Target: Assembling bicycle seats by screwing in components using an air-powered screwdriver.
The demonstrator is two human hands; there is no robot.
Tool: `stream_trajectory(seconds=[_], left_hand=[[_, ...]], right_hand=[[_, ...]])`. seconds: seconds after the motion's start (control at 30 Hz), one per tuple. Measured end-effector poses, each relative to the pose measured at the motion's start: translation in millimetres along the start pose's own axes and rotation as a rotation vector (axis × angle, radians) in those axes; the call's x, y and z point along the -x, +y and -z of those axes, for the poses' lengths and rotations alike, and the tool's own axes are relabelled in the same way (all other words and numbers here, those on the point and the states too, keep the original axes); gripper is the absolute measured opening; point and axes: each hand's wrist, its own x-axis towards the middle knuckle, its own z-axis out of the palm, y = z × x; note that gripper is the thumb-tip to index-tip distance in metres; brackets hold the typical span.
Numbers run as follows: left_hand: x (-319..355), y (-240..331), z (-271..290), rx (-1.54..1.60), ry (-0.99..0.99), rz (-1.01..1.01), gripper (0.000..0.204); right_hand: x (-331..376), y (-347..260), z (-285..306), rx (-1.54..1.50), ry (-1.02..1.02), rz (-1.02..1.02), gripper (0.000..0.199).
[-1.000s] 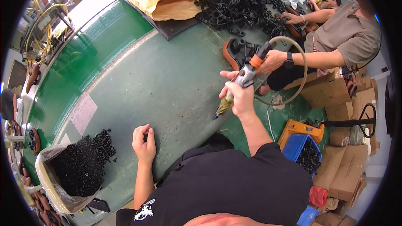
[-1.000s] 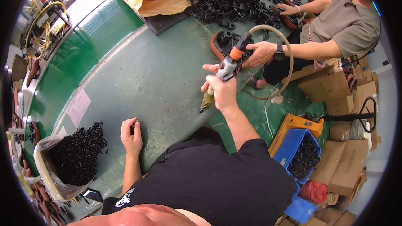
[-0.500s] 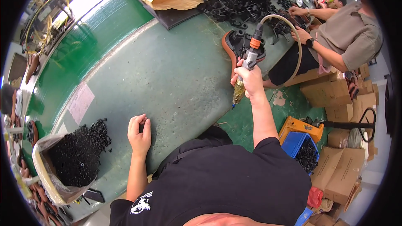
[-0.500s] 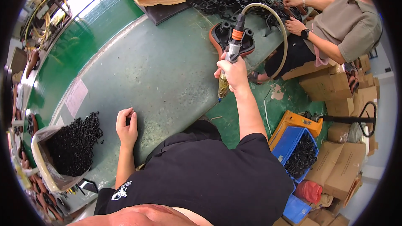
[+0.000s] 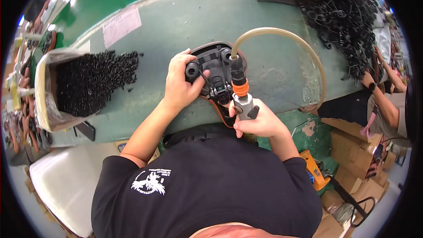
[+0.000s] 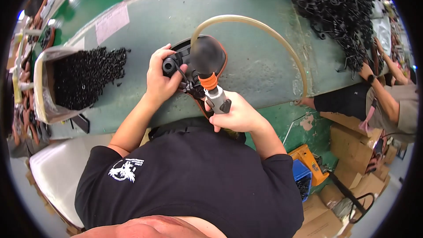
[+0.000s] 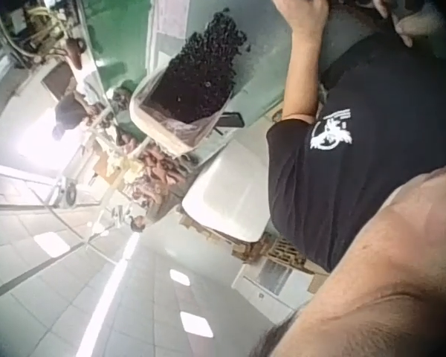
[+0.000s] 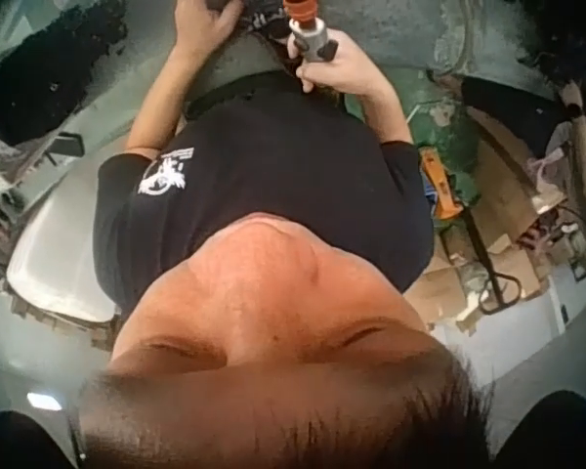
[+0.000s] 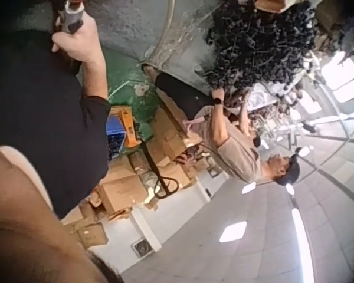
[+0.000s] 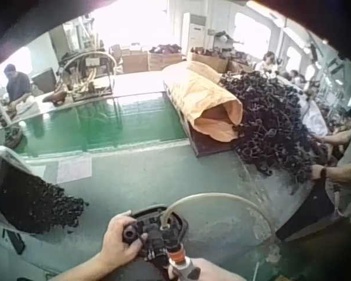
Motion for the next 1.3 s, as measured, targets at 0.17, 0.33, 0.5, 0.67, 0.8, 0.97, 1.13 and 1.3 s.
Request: stream_trajectory(seconds=[0.17, 0.33, 0.5, 0.67, 0.8, 0.97, 1.13, 1.3], left_hand=[[10.3, 2.0, 3.7, 0.005, 0.155, 0.037, 0.052], [15.4, -2.2, 1.5, -0.015, 0.195, -0.008, 0.054], [17.1, -4.4, 3.9, 0.017, 0.19, 0.027, 0.055], [15.5, -14.4, 11.2, 0.156, 0.15, 0.06, 0.051], [18.1, -20.7, 11.6, 0.28, 0.169, 0.119, 0.047], [21.5, -30.7, 0.9, 0.516, 0.191, 0.118, 0.049], [25.5, -37.8, -4.6, 0.529, 0.211, 0.088, 0.048], [25.2, -39.2, -5.5, 0.588, 0.221, 0.056, 0.049]], right_hand=[[24.6, -42.6, 0.7, 0.008, 0.187, 0.188, 0.028], [3.9, -69.4, -10.5, -0.008, 0.094, 0.909, 0.038], [-38.9, -75.0, -39.2, 0.06, 0.096, 1.128, 0.031], [-68.5, -79.6, -51.1, 0.242, 0.08, 1.114, 0.032], [-84.5, -77.8, -61.4, 0.364, 0.044, 1.069, 0.031], [-101.8, -73.5, -66.3, 0.536, 0.0, 1.04, 0.031], [-122.3, -65.2, -61.7, 0.55, -0.085, 1.064, 0.031], [-126.0, -68.9, -67.1, 0.544, -0.072, 1.037, 0.029]])
